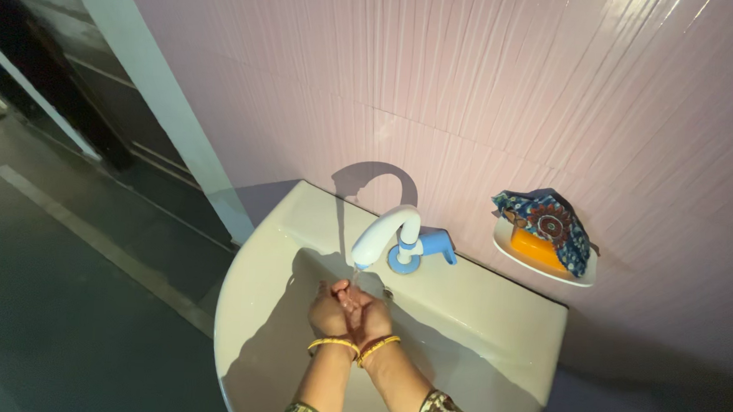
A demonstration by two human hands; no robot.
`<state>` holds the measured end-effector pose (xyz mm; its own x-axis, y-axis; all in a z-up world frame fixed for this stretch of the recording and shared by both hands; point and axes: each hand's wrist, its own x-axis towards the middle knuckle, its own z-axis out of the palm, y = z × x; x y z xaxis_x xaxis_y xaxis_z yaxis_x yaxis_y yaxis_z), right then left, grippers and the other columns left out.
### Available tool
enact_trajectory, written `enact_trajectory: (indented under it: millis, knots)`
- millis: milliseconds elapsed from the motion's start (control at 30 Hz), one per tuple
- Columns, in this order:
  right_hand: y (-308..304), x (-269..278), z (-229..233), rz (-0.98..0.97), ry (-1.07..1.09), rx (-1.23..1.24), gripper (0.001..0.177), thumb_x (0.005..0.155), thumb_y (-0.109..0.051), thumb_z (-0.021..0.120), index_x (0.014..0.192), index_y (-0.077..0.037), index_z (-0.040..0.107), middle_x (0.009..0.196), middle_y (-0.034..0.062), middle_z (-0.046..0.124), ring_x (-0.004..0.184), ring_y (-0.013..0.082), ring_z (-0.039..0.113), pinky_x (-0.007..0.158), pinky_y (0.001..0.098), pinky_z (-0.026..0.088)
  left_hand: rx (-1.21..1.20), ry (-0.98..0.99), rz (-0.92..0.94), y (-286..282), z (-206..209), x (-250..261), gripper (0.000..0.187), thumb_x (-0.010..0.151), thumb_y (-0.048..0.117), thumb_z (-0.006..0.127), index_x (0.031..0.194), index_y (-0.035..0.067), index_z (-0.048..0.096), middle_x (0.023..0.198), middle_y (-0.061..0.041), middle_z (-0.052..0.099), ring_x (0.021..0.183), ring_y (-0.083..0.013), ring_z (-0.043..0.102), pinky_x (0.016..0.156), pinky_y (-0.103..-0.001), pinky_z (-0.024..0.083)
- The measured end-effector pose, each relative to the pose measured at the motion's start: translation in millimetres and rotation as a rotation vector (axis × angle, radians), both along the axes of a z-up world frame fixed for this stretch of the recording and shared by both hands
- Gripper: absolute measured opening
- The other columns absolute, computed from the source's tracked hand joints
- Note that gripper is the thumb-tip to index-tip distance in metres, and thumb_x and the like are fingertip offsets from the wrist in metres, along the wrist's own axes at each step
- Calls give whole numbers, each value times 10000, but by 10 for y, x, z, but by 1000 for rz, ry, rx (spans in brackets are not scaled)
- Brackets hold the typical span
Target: The person scrubs the interior of a white bathroom sink using an orange toothbrush and running water, then rinses their hands under the tap. The sink is wall-mounted with a blue and white faucet, and a soap dish is visible on the wall.
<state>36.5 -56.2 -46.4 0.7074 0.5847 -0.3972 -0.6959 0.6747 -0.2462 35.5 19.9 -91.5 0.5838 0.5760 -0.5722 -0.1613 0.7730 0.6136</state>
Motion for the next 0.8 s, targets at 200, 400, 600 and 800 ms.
enact_trajectory:
  millis: [200,400,600,800]
  knots:
    - [-447,332,-32,-48,-131,233,158,841,-88,521,769,-13,638,778,167,715,740,299,689,754,398,578,-217,-218,-138,-116,653,30,354,1045,357,492,1066,34,635,930,-54,685,962,-279,688,883,-397,552]
    - [-1146,685,65,-259,-908,-1119,238,959,-172,577,1083,6,676,1054,127,669,983,307,575,906,464,473,-222,-201,-338,-245,1085,-80,510,1023,479,383,1360,127,531,1367,-82,584,1367,-286,452,1187,-492,256]
    - [-1463,216,699,275,-1640,-2050,794,932,-485,549,1509,17,335,1593,208,314,1489,328,227,1182,542,108,-199,-94,-332,-267,917,4,510,1027,483,393,1318,103,573,1380,-42,581,1363,-277,445,1213,-478,244]
    - [-1833,411,636,421,-1804,-2007,858,977,-585,457,1544,22,240,1661,214,228,1553,351,154,1194,521,93,-197,-128,-379,-201,907,-7,549,1033,484,373,1322,70,586,1434,-53,571,1389,-281,440,1210,-463,244]
